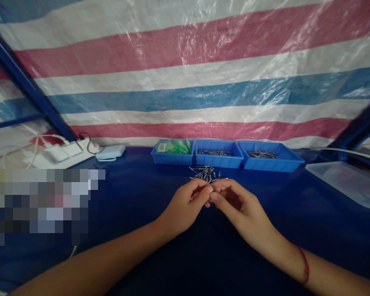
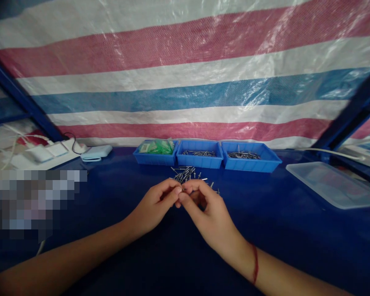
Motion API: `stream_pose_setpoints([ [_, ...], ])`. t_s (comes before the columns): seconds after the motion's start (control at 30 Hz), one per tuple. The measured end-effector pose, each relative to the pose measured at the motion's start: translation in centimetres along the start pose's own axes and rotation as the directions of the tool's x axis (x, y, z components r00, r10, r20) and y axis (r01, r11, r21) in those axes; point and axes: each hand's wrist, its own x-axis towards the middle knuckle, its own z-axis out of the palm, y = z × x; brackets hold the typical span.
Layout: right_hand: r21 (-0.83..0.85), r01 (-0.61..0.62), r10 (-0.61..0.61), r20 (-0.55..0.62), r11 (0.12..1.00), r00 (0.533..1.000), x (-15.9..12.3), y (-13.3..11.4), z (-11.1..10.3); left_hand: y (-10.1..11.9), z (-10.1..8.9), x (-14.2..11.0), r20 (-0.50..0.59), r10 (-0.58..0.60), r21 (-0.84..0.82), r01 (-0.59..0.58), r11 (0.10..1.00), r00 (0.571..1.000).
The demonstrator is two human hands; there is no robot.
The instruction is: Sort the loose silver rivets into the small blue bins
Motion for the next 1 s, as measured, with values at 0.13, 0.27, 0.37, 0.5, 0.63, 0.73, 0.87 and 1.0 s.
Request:
stream_pose_setpoints([
  [0.13,0.093,-0.047,0.044,0.038,0.995,0.998,0.48,-0.20,-0.21,-0.33,-0.27,0.13,0.019,-0.054,-0.109,0.056,0.993,0.998],
  [0.27,0.114,-0.065,0.060,0.049,0.991,0.997,0.53,-0.39,-0.34,-0.41,-0.42,0.11,0.035,-0.093,-0.177,0.097,0.979,0.995],
  [0.37,0.077,-0.076,0.073,0.041,0.994,0.996,0.46,-0.23,-0.52,-0.06,-0.45,-0.05,0.088,-0.090,-0.128,0.101,0.987,0.992],
  [0.5,0.028,-0.064,0.064,-0.003,0.998,0.998,0.50,-0.15,-0.69,0.41,-0.54,-0.24,0.146,-0.106,-0.015,0.109,0.994,0.984],
  [0.63,-0.019,-0.059,0.058,-0.036,0.998,0.998,0.53,-0.44,-0.59,0.46,-0.59,-0.25,0.125,-0.101,-0.004,0.102,0.995,0.987],
  [0.73,-0.032,-0.076,0.075,-0.041,0.997,0.996,0.44,-0.49,-0.52,0.22,-0.56,-0.26,0.111,-0.098,-0.018,0.100,0.995,0.989],
  [0.87,-0.035,-0.089,0.088,-0.031,0.995,0.996,0.36,-0.34,-0.56,0.06,-0.54,-0.33,0.117,-0.109,-0.031,0.113,0.993,0.987],
  [1.0,-0.027,-0.070,0.069,-0.036,0.997,0.997,0.42,-0.40,-0.60,0.28,-0.50,-0.27,0.111,-0.119,-0.045,0.125,0.991,0.987],
])
